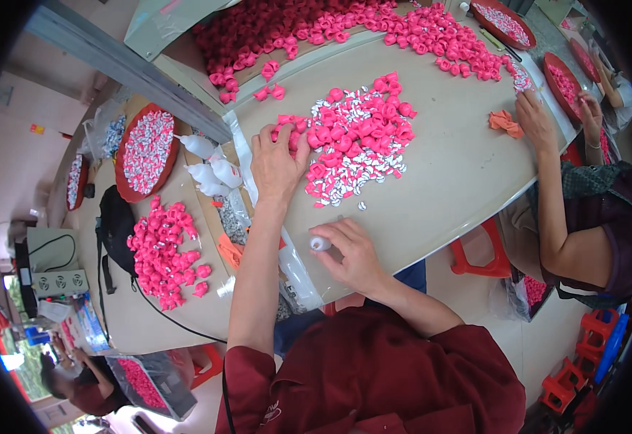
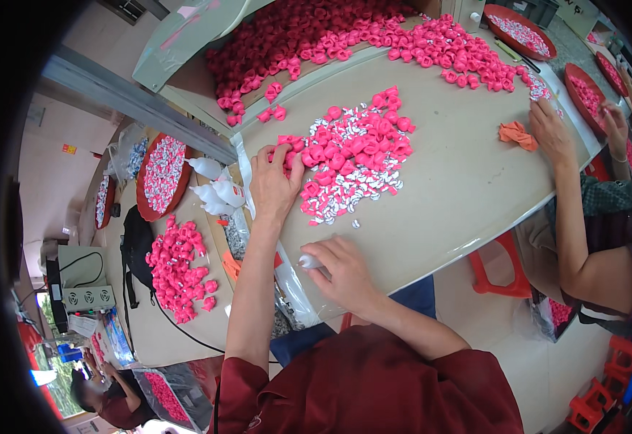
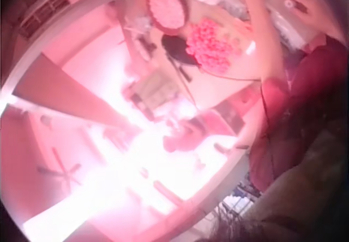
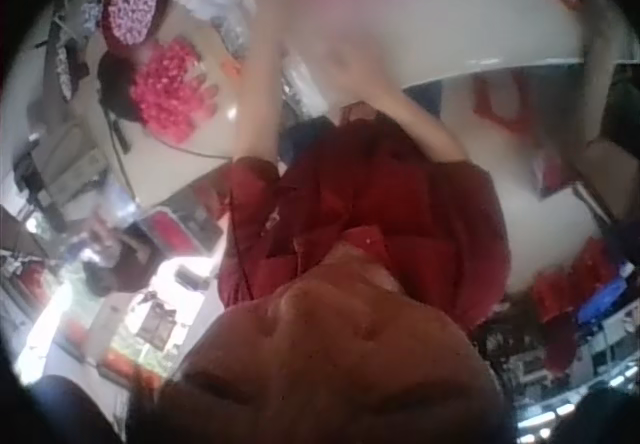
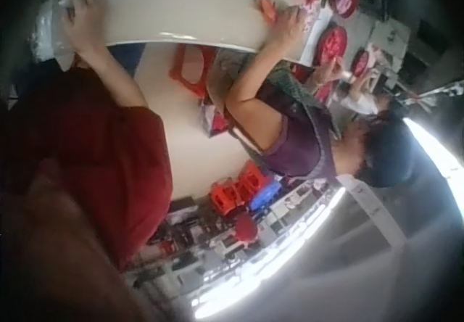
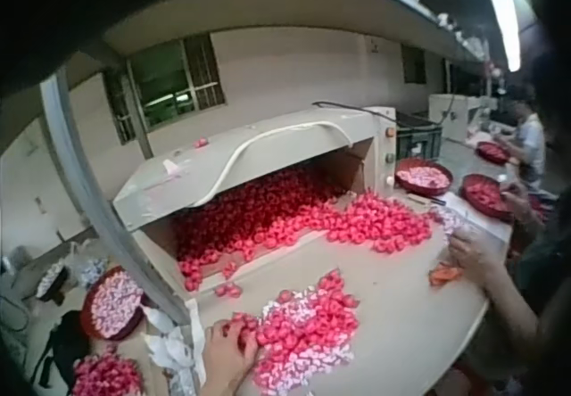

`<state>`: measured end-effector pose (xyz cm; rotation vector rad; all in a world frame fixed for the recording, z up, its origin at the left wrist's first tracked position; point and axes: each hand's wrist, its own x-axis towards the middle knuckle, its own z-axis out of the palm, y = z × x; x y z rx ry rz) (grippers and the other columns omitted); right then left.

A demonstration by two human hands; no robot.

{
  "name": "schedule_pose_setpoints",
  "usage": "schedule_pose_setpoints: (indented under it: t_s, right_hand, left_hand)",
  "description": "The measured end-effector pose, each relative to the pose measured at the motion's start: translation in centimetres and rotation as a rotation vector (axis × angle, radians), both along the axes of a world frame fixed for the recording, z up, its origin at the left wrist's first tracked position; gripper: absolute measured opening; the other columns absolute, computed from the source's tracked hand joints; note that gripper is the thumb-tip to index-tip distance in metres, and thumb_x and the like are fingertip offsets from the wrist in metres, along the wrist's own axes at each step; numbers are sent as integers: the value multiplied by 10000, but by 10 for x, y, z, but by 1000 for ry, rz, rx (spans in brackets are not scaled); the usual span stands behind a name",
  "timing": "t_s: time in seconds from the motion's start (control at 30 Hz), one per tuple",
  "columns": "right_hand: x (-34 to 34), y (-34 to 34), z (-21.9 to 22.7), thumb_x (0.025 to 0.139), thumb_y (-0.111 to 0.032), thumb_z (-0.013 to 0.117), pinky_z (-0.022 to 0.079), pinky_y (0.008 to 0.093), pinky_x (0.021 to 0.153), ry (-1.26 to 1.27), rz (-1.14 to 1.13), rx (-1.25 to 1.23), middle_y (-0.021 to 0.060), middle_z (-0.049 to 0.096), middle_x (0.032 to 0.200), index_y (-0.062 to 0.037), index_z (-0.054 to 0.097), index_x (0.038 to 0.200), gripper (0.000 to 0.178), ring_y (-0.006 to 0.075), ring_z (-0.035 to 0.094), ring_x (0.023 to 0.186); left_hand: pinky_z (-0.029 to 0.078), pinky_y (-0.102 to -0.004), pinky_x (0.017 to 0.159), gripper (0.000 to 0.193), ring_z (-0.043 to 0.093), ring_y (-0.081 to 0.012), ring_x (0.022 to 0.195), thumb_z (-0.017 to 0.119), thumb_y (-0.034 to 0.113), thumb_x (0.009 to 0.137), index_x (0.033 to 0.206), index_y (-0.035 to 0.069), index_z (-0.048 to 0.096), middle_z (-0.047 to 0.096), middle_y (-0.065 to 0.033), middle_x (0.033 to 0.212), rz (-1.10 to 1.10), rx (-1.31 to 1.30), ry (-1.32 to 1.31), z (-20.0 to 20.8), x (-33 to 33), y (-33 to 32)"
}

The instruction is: The person repeatedly picks up small pink and white components from a table, applies glue from a small bottle to the pink piece, and attaches a white piece to form a finished unit. The person places completed units into a growing pile on the table. Another person works at the same table in the background.

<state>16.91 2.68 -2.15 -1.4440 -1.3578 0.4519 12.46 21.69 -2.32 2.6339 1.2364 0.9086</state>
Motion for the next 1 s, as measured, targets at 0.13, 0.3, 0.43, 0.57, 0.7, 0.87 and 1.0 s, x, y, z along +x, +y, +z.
schedule_pose_setpoints:
  t_s: [0.13,0.3,0.43,0.57,0.7,0.87,1.0]
  right_hand:
    - [1,-1,-1,677,-57,657,415,348,758,9,23,-3,68,585,916,-59,564,998,335,243,526,837]
    - [3,-2,2,682,-70,674,429,338,746,11,13,-25,79,601,896,-48,595,966,295,243,546,817]
    - [4,-1,0,693,-84,670,428,336,750,21,17,-23,75,599,900,-50,594,964,284,241,546,820]
    - [6,-3,-3,697,-97,660,411,348,769,43,40,-13,66,572,914,-69,563,996,316,241,521,850]
    - [5,-5,-7,699,-95,660,409,350,754,95,22,11,71,575,905,-64,562,993,312,246,522,838]
    - [5,-4,-4,689,-77,687,439,334,709,118,-18,36,75,602,848,-44,596,946,274,243,550,782]
    - [5,-4,-5,680,-69,687,439,332,699,133,-28,38,78,602,845,-46,601,946,280,245,550,774]
  left_hand:
    - [427,-400,800,284,499,-303,928,581,267,800,1016,86,616,526,-148,1072,55,80,-19,-4,11,23]
    - [369,-428,870,300,467,-302,1049,499,263,875,1121,102,559,528,-131,1137,18,111,-90,-10,28,62]
    - [287,-453,917,319,413,-294,1138,443,295,905,1147,115,546,506,-126,1181,74,4,-90,0,31,65]
    - [266,-465,944,357,383,-306,1170,503,305,873,1161,97,538,503,-130,1182,2,170,-56,14,35,42]
    - [261,-458,972,449,375,-313,1175,580,353,809,1171,91,535,481,-119,1214,-580,-154,-81,48,65,-5]
    - [323,-424,943,453,415,-305,1125,617,343,774,1152,101,551,501,-111,1161,-777,-3,109,48,104,-16]
    - [414,-381,847,269,481,-278,1003,603,240,804,1014,72,609,543,-107,998,-807,-47,69,29,113,-6]
